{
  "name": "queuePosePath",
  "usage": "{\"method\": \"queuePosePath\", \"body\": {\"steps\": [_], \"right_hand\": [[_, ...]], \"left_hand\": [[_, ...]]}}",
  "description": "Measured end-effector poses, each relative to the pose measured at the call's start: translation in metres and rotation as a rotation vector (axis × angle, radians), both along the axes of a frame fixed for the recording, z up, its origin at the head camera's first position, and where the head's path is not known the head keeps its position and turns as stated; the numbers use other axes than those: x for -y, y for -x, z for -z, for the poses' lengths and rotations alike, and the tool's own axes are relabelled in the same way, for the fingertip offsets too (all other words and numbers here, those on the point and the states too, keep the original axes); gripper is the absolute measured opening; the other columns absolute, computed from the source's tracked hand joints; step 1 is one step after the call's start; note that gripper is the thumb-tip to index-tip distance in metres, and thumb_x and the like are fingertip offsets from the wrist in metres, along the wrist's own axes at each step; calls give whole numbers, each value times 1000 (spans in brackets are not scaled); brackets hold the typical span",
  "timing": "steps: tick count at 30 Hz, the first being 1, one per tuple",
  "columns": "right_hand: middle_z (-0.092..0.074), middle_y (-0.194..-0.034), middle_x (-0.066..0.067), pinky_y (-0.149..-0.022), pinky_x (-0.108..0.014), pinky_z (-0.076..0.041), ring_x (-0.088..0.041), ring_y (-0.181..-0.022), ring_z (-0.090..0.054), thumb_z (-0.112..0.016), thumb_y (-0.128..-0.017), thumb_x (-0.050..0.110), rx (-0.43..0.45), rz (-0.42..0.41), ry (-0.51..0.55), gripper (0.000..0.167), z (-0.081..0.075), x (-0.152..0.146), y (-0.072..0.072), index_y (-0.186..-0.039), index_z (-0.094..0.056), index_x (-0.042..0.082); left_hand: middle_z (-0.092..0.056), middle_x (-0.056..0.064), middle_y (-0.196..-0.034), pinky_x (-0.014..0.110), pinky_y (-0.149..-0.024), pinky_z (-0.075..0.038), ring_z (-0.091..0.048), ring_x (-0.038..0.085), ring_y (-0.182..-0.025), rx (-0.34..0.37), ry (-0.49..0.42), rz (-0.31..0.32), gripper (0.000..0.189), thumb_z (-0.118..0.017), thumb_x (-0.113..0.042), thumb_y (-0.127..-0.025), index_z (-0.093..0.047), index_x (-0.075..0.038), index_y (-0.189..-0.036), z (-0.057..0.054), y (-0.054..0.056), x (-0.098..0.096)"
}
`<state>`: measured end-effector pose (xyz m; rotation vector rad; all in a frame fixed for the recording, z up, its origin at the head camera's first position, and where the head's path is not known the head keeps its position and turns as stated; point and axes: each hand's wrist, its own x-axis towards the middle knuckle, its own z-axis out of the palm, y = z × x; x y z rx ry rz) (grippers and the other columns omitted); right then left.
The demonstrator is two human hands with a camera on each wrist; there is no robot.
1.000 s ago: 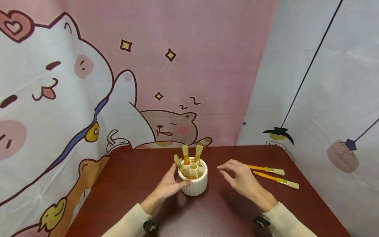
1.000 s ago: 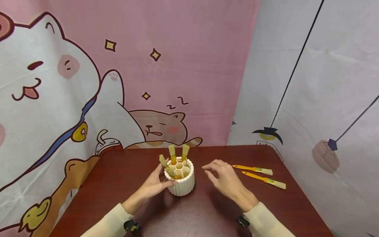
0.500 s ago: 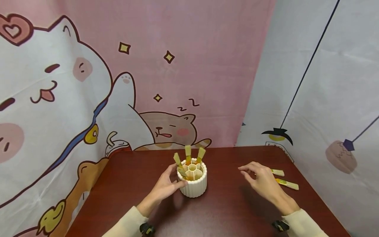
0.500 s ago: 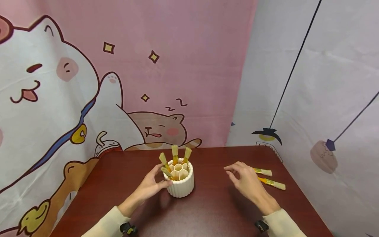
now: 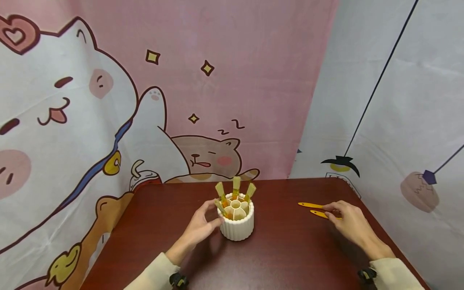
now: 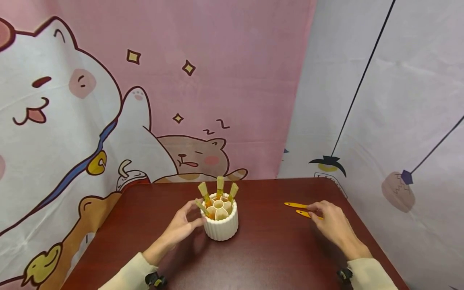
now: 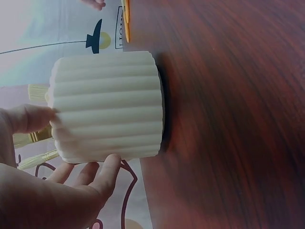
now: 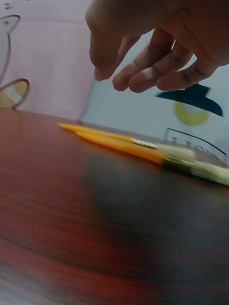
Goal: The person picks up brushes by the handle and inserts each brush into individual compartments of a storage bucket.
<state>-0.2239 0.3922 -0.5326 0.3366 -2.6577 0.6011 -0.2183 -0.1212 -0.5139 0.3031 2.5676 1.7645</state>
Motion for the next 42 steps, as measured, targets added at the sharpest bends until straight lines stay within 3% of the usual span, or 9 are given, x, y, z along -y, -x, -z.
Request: {"method": "queuePosePath", "body": {"steps": [4, 9, 16, 20, 24, 30, 42], "right_hand": [[-83, -111, -15, -77, -48, -65, -36, -95, -81, -96, -93, 6, 65, 30, -36, 25, 6, -19, 3, -117, -89, 7], [-81, -110, -20, -83, -61, -64, -41, -98, -78, -95, -94, 8, 145, 55, -79, 25, 14, -37, 9, -117, -88, 3], [-78, -99, -12, -75, -50, -55, -27, -87, -67, -95, -94, 11, 204, 73, -141, 23, 25, -51, 12, -114, -88, 4], [-79, -99, -13, -77, -57, -58, -31, -90, -72, -95, -94, 11, 210, 77, -149, 21, 27, -55, 14, -113, -88, 5], [-80, -101, -14, -78, -63, -60, -37, -92, -75, -95, -94, 9, 230, 77, -148, 21, 26, -57, 15, -113, -88, 5], [-79, -98, -10, -76, -54, -58, -31, -89, -72, -94, -95, 8, 239, 78, -146, 19, 25, -56, 14, -112, -88, 4], [-76, -101, -11, -74, -49, -59, -25, -86, -70, -94, -96, 6, 265, 61, -110, 15, 24, -51, 13, -108, -86, 8]], "left_hand": [[-68, 24, -161, 59, -113, -65, -68, 48, -150, 18, -29, 14, 65, -86, -11, -103, -60, -6, -162, 2, 0, 1], [-66, 22, -163, 58, -114, -64, -70, 45, -148, 25, -31, 21, 73, -90, -14, -99, -57, -8, -164, 3, -1, 0], [-64, 26, -161, 62, -117, -63, -70, 45, -145, 40, -76, 47, 91, -99, -16, -94, -48, -3, -168, 2, -3, -8], [-64, 27, -163, 62, -115, -64, -70, 47, -146, 26, -13, 42, 96, -102, -24, -93, -47, -6, -169, 2, -3, -10], [-65, 27, -161, 61, -114, -65, -71, 47, -144, 22, 3, 33, 95, -102, -24, -92, -48, -6, -168, 2, -2, -11], [-66, 26, -160, 61, -114, -65, -71, 47, -144, 29, -7, 29, 92, -103, -20, -91, -51, -6, -165, 1, -2, -11], [-68, 27, -158, 59, -115, -65, -72, 47, -143, 42, -25, 33, 85, -103, -17, -91, -54, -5, -159, 1, -2, -11]]}}
